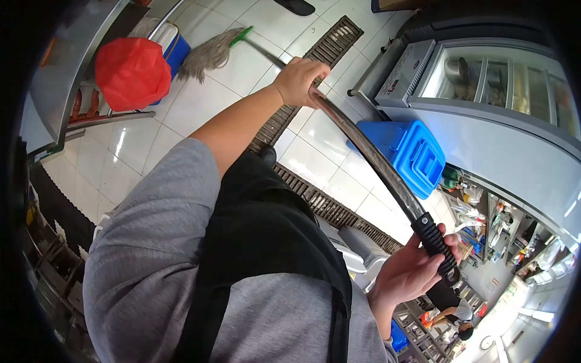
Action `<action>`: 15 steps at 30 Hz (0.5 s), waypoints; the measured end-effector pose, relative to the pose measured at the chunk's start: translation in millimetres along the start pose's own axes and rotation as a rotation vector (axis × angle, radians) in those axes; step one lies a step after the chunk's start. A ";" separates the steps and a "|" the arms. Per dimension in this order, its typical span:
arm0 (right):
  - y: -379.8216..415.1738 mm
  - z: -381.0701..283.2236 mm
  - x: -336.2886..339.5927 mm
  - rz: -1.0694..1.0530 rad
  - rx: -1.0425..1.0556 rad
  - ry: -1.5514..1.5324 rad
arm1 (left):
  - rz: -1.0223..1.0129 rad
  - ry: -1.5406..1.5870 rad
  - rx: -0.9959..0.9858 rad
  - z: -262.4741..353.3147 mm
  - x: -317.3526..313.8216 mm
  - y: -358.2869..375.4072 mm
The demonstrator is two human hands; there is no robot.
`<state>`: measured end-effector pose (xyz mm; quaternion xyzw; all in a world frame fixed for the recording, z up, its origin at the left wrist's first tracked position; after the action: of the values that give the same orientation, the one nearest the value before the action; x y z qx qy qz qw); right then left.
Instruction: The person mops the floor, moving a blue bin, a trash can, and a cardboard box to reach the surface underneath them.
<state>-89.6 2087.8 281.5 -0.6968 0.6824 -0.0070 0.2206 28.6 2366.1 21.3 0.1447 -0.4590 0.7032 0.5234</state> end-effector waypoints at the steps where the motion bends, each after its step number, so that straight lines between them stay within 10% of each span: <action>1: 4.1 -6.5 -4.6 -0.022 0.059 0.076 | 0.105 -0.007 0.041 -3.9 0.6 1.8; 8: 32.0 -67.2 -61.1 -0.294 0.520 0.443 | 0.036 0.183 0.264 -7.7 -11.0 27.6; 15: 0.0 -155.4 -93.0 -0.367 0.526 -0.041 | -0.122 0.301 0.255 48.3 54.5 86.0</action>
<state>-144.2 2130.2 448.8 -0.7275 0.5154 -0.2087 0.4019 -81.9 2357.8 42.0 0.1306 -0.2730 0.7364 0.6051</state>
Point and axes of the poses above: each hand's wrist, its own y-axis away from the middle knuckle, its own x-axis out of the back of the hand, z = x × y, the point moved 9 cm from there along -y, towards the middle knuckle, and after that the axes turned 10 degrees about -y, right-handed, at the moved point
